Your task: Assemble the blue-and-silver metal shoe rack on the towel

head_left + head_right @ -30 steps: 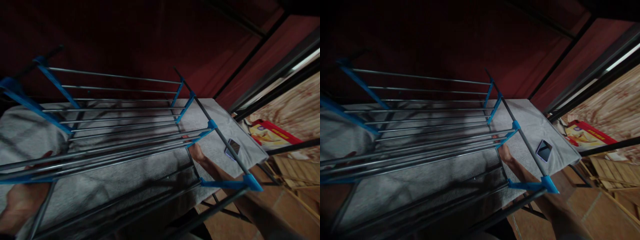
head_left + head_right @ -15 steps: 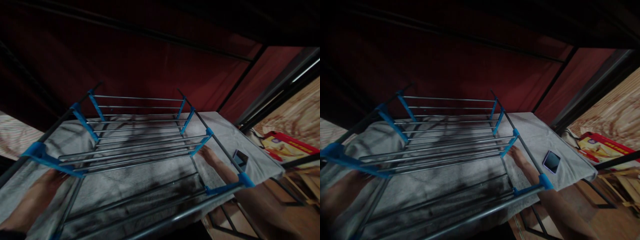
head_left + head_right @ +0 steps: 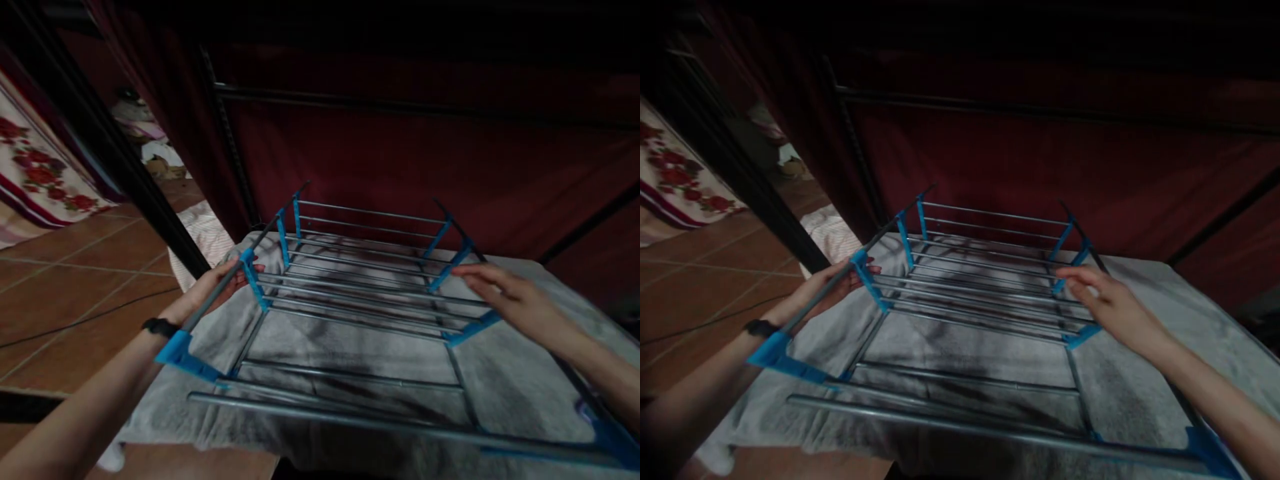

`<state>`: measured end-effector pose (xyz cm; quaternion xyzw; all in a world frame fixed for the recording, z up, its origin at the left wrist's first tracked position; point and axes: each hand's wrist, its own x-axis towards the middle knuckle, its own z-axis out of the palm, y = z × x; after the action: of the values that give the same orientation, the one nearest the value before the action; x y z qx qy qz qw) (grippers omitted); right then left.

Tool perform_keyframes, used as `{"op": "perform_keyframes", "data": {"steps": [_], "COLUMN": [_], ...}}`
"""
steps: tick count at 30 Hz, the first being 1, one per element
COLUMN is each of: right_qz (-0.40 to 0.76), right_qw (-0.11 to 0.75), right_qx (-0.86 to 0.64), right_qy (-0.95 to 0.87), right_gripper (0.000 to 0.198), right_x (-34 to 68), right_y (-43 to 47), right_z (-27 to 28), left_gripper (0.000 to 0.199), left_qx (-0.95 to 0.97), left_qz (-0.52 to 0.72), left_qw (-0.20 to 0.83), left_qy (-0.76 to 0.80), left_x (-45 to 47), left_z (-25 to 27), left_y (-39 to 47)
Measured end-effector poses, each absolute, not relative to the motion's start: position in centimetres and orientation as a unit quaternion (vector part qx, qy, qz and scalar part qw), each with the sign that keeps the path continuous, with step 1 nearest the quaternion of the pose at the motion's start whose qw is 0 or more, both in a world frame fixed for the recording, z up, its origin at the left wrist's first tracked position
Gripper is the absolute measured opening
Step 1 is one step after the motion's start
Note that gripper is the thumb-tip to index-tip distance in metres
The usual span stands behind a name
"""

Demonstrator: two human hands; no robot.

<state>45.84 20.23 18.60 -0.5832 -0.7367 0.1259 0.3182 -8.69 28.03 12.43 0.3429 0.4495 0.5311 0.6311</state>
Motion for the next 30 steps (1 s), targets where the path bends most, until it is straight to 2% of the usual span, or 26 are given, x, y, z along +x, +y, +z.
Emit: {"op": "perform_keyframes", "data": {"steps": [4, 8, 12, 16, 20, 25, 30], "right_qz": [0.077, 0.063, 0.063, 0.068, 0.094, 0.094, 0.093], "right_qw": [0.123, 0.043, 0.035, 0.066, 0.081, 0.079, 0.058], "right_qx": [-0.507, -0.508, -0.507, -0.496, -0.479, -0.484, -0.485], "right_qy": [-0.85, -0.858, -0.859, -0.863, -0.869, -0.866, -0.868], "right_gripper": [0.053, 0.046, 0.038, 0.032, 0.032, 0.032, 0.035], "right_x": [39.4, 36.7, 36.1, 36.5, 36.7, 36.6, 36.1], "right_y": [23.3, 25.3, 25.9, 26.2, 26.5, 26.4, 26.2], "right_z": [14.4, 11.9, 11.9, 12.4, 12.7, 13.2, 13.7], "left_gripper": [0.05, 0.056, 0.05, 0.044, 0.039, 0.023, 0.026], "left_qx": [0.362, 0.421, 0.43, 0.435, 0.407, 0.396, 0.402], "left_qz": [0.485, 0.426, 0.434, 0.424, 0.424, 0.452, 0.459], "left_qw": [0.654, 0.6, 0.57, 0.56, 0.586, 0.567, 0.53], "left_qy": [0.453, 0.53, 0.549, 0.563, 0.558, 0.563, 0.588], "left_x": [-9.6, -9.6, -8.7, -8.5, -8.3, -7.8, -7.5], "left_z": [12.6, 13.2, 13.8, 14.1, 14.2, 14.2, 14.2], "left_y": [29.0, 29.5, 29.5, 29.4, 30.1, 31.1, 31.4]}}
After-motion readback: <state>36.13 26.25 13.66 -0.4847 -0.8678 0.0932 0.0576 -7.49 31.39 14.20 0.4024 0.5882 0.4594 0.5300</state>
